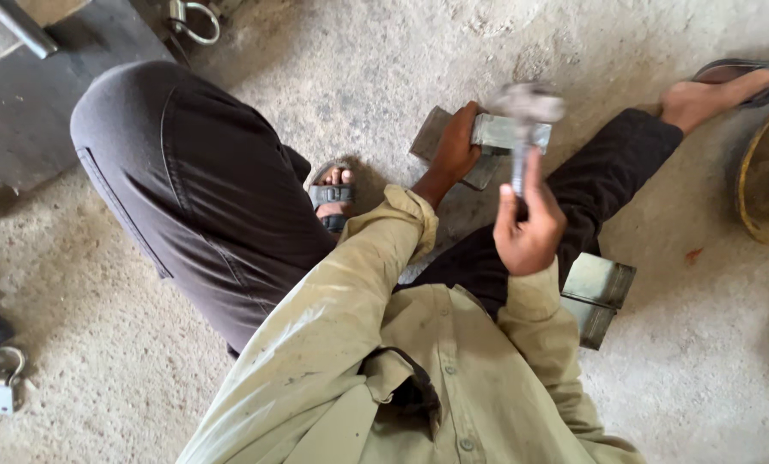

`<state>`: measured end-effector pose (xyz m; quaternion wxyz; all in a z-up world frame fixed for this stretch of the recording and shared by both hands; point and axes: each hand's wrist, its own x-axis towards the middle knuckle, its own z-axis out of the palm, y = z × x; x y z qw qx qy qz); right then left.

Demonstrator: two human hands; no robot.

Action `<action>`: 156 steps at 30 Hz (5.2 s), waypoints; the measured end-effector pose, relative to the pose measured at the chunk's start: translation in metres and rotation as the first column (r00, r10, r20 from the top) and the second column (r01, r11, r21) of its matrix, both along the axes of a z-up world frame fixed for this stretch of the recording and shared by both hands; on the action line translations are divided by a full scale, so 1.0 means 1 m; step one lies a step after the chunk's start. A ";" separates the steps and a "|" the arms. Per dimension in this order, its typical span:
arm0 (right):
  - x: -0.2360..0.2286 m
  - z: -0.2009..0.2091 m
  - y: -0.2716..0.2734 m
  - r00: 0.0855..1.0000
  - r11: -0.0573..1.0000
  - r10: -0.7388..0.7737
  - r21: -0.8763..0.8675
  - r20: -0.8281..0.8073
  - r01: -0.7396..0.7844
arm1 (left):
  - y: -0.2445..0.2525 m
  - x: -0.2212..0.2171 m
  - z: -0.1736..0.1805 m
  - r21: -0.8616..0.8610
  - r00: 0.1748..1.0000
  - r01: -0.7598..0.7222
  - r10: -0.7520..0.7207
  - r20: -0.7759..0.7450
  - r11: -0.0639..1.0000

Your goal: The person sits on the floor and repeatedly strikes a small rectangular metal block with a hammer. They reposition the block frequently to hit different edges and surfaces, then place the finished piece aside to pick up another block from a nearby pile.

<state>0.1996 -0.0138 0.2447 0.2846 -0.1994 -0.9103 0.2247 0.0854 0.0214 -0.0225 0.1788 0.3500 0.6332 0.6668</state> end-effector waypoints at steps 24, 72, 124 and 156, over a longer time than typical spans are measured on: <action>0.016 -0.001 0.021 0.978 0.842 -0.207 -0.506 0.014 0.185 | 0.016 -0.020 0.043 -0.374 0.922 -0.088 -0.066 -0.381 0.923; 0.062 -0.097 0.045 0.993 0.991 -0.114 -0.063 0.020 0.115 | -0.006 -0.013 0.058 -0.474 0.539 -0.366 -0.233 -0.809 0.801; 0.083 -0.058 -0.051 0.869 0.505 -0.488 -0.838 -0.082 0.205 | 0.017 -0.044 0.076 -0.604 0.992 0.100 -0.124 0.002 0.791; 0.086 -0.099 -0.017 0.825 0.235 -0.544 -0.917 0.152 0.324 | 0.014 -0.012 0.044 -0.485 0.780 -0.204 -0.159 -0.605 0.850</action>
